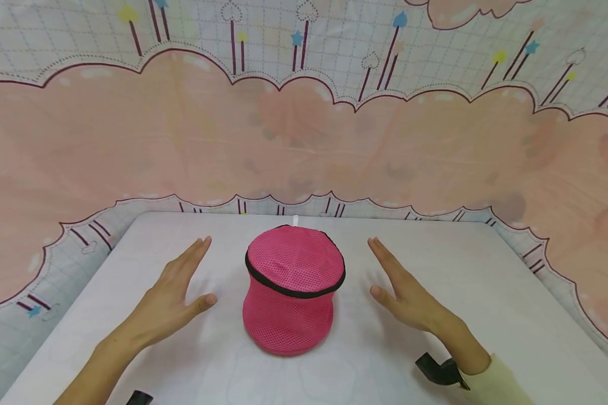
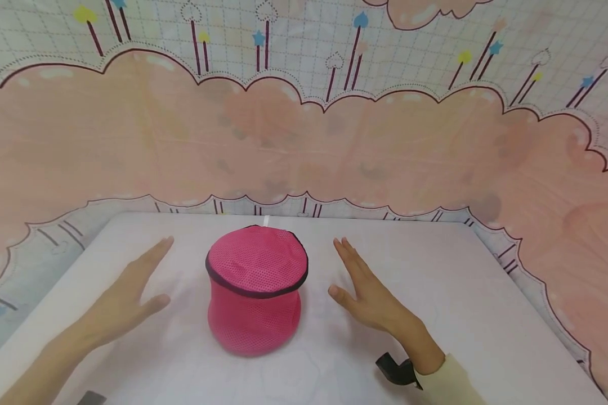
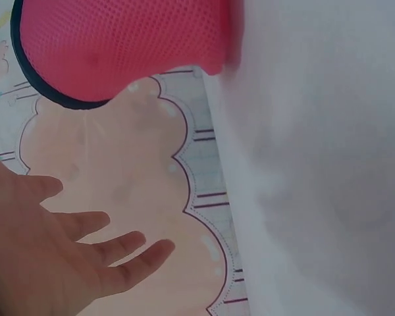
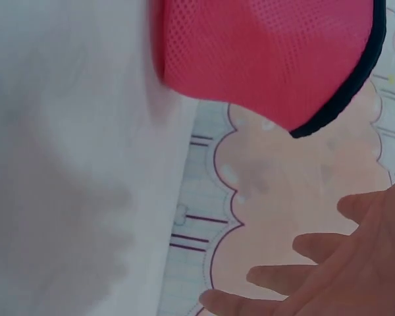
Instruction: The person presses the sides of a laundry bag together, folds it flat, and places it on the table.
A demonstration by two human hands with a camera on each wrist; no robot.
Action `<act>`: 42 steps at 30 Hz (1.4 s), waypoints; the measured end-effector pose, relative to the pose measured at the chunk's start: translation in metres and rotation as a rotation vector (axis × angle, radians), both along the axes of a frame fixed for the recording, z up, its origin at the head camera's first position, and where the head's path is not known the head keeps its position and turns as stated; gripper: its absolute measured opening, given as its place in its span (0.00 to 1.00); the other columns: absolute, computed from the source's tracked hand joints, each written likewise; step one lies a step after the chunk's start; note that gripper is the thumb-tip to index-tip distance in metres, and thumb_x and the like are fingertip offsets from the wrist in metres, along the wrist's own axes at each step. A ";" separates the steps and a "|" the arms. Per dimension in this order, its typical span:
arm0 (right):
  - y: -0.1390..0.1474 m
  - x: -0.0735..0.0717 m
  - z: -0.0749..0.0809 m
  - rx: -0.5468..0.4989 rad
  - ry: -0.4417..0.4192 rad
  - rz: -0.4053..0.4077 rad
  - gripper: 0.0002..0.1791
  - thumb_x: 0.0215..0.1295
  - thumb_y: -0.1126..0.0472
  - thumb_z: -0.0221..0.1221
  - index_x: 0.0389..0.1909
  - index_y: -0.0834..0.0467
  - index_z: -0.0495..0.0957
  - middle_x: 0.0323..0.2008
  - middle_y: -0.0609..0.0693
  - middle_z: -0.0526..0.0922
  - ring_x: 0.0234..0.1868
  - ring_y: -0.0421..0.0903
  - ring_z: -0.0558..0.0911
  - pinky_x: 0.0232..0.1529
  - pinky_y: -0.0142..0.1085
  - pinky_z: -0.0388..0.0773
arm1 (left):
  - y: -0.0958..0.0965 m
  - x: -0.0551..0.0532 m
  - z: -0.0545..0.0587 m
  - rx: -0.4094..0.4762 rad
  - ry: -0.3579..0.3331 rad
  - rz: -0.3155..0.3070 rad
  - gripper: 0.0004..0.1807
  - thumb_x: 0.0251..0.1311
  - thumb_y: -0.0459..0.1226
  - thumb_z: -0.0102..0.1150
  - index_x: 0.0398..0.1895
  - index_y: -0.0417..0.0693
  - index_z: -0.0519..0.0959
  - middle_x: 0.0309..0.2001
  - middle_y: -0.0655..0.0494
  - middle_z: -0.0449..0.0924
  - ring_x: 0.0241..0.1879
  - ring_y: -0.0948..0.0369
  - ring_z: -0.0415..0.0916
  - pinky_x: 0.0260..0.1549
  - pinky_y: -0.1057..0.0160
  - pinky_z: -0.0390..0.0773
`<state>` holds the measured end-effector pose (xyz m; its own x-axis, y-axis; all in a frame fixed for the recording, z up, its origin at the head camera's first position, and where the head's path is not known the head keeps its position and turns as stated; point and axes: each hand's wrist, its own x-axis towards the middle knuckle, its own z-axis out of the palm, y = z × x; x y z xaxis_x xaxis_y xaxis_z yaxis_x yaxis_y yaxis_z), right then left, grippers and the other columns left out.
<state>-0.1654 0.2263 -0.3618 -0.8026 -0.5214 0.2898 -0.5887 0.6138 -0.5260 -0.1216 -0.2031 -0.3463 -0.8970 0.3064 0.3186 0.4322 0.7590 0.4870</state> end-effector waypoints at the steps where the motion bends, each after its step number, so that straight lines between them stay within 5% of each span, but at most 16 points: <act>1: -0.002 0.000 0.000 -0.009 -0.008 0.007 0.44 0.68 0.47 0.55 0.76 0.49 0.40 0.75 0.52 0.43 0.73 0.56 0.48 0.62 0.63 0.56 | 0.002 0.001 0.001 0.014 -0.001 -0.006 0.50 0.58 0.56 0.60 0.77 0.58 0.43 0.74 0.45 0.46 0.66 0.38 0.51 0.44 0.27 0.65; 12: -0.019 0.007 0.002 -0.211 -0.152 0.111 0.43 0.70 0.47 0.53 0.76 0.46 0.37 0.75 0.47 0.45 0.68 0.61 0.62 0.52 0.59 0.71 | 0.019 0.002 0.000 0.131 -0.050 -0.027 0.46 0.61 0.48 0.61 0.77 0.60 0.45 0.72 0.48 0.51 0.57 0.49 0.65 0.38 0.55 0.77; 21: -0.031 0.009 0.002 -0.240 -0.195 0.121 0.43 0.70 0.44 0.52 0.76 0.40 0.36 0.74 0.52 0.47 0.63 0.61 0.68 0.48 0.50 0.77 | 0.037 0.002 0.007 0.258 -0.090 -0.020 0.41 0.63 0.53 0.56 0.76 0.62 0.49 0.69 0.51 0.58 0.54 0.52 0.68 0.37 0.53 0.78; 29: -0.044 0.010 0.001 -0.321 -0.256 0.149 0.43 0.69 0.46 0.53 0.75 0.38 0.35 0.74 0.53 0.47 0.60 0.58 0.72 0.43 0.36 0.80 | 0.052 -0.002 0.014 0.376 -0.151 -0.007 0.38 0.64 0.46 0.57 0.74 0.58 0.53 0.67 0.51 0.62 0.53 0.53 0.70 0.42 0.53 0.75; 42: -0.058 0.010 -0.001 -0.382 -0.352 0.196 0.41 0.71 0.44 0.51 0.75 0.39 0.37 0.74 0.53 0.48 0.53 0.55 0.74 0.34 0.43 0.82 | 0.066 -0.010 0.018 0.442 -0.264 -0.059 0.34 0.61 0.49 0.59 0.70 0.61 0.60 0.65 0.50 0.64 0.48 0.55 0.71 0.38 0.55 0.74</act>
